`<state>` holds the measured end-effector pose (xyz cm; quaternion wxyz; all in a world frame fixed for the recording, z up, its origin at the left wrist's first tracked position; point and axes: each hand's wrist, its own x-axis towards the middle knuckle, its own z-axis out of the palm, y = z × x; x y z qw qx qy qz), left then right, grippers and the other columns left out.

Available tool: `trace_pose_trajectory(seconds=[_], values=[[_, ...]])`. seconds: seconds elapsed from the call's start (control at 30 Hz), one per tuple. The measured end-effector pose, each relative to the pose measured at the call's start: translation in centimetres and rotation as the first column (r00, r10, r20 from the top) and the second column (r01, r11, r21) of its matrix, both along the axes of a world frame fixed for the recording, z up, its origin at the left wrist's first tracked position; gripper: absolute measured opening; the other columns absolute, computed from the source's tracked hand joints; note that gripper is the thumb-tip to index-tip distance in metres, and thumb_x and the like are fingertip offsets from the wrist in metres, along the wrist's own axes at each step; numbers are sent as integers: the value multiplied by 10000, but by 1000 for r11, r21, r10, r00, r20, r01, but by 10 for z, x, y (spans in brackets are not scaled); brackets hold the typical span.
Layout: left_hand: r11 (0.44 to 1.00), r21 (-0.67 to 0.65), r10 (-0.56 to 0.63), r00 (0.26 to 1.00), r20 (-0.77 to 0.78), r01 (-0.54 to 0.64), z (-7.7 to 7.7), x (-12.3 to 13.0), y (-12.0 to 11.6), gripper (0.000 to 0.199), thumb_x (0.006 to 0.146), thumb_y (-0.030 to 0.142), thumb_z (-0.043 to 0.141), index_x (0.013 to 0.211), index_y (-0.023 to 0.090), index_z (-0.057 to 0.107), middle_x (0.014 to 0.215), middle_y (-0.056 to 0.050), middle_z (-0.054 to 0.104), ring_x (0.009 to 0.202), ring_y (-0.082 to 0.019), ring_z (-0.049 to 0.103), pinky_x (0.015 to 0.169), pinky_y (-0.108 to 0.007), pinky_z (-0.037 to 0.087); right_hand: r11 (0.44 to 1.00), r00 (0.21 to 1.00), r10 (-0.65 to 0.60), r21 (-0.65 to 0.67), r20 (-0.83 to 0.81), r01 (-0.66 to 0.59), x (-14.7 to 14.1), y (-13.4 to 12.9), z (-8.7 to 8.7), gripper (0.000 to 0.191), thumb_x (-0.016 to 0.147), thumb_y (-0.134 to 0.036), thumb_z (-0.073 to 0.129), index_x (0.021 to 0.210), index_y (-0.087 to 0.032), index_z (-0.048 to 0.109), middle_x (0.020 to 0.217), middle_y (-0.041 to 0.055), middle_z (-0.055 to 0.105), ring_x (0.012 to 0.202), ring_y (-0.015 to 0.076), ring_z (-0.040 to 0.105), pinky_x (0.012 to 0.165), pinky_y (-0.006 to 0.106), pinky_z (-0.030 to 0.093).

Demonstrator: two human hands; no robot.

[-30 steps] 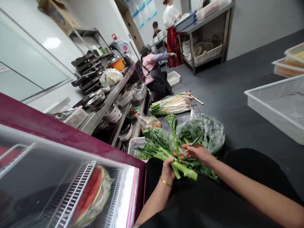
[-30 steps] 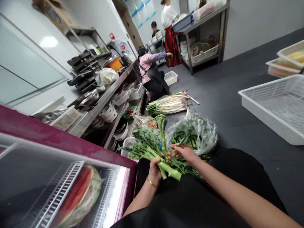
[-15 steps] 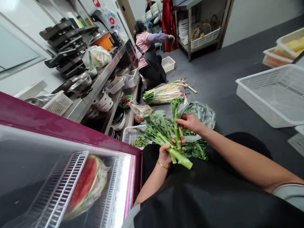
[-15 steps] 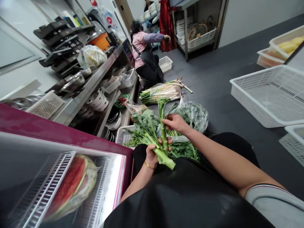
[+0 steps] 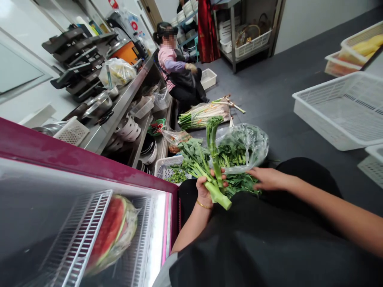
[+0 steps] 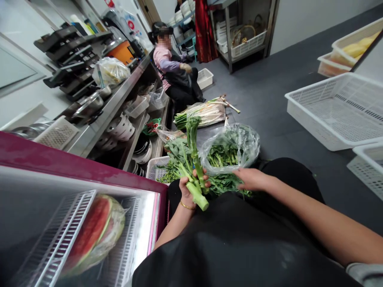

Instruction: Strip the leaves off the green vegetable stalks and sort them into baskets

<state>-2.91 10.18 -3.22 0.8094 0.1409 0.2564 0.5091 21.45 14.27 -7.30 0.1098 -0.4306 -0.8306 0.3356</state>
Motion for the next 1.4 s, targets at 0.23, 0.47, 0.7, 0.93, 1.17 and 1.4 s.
trace_pose_trajectory(seconds=[0.23, 0.47, 0.7, 0.93, 1.17, 1.4], values=[[997, 2, -82, 991, -107, 82, 1, 21, -4, 271, 573, 361, 646, 772, 179, 617, 941, -105, 686, 928, -316, 649, 747, -423, 502, 983, 857, -178, -129, -484, 131, -50, 43, 82, 394, 823, -499, 520, 918, -136, 637, 762, 56, 676, 615, 154, 577, 526, 249, 422], [996, -51, -84, 986, -146, 78, 0, 23, -5, 268, 555, 313, 659, 776, 165, 630, 894, -110, 702, 870, -315, 674, 701, -399, 526, 890, 880, -339, 192, -331, 415, -61, 9, 60, 413, 850, -538, 450, 660, -180, 530, 697, 92, 619, 630, 178, 538, 565, 276, 289], [999, -32, -22, 986, -166, 17, -1, 10, -7, 243, 556, 304, 652, 741, 148, 630, 1008, -121, 687, 839, -280, 677, 655, -347, 528, 958, 920, -279, -15, -276, 286, -24, 2, 53, 426, 877, -555, 406, 706, -196, 562, 567, 5, 574, 525, 133, 504, 526, 243, 312], [999, -34, -46, 979, -196, 40, -3, 16, -12, 245, 575, 283, 661, 777, 144, 649, 917, -103, 702, 690, -237, 678, 592, -322, 515, 852, 908, -236, 376, -345, 364, -47, 22, 77, 385, 892, -408, 403, 588, -190, 493, 615, 51, 548, 576, 140, 474, 572, 276, 314], [982, -41, -190, 977, -93, 187, -1, 5, -9, 265, 561, 343, 646, 746, 154, 629, 1020, -138, 679, 880, -294, 661, 646, -342, 503, 984, 921, 16, -159, -389, -84, -15, 5, 47, 418, 815, -544, 518, 1005, -195, 648, 783, 42, 655, 647, 157, 583, 538, 255, 405], [983, 10, -180, 980, -80, 181, 10, 19, -13, 264, 574, 374, 644, 738, 166, 645, 1124, -125, 653, 1132, -357, 563, 809, -422, 502, 932, 649, -304, -359, -697, 51, -32, 55, 77, 427, 727, -588, 596, 779, -165, 564, 541, -24, 533, 463, 109, 481, 464, 240, 366]])
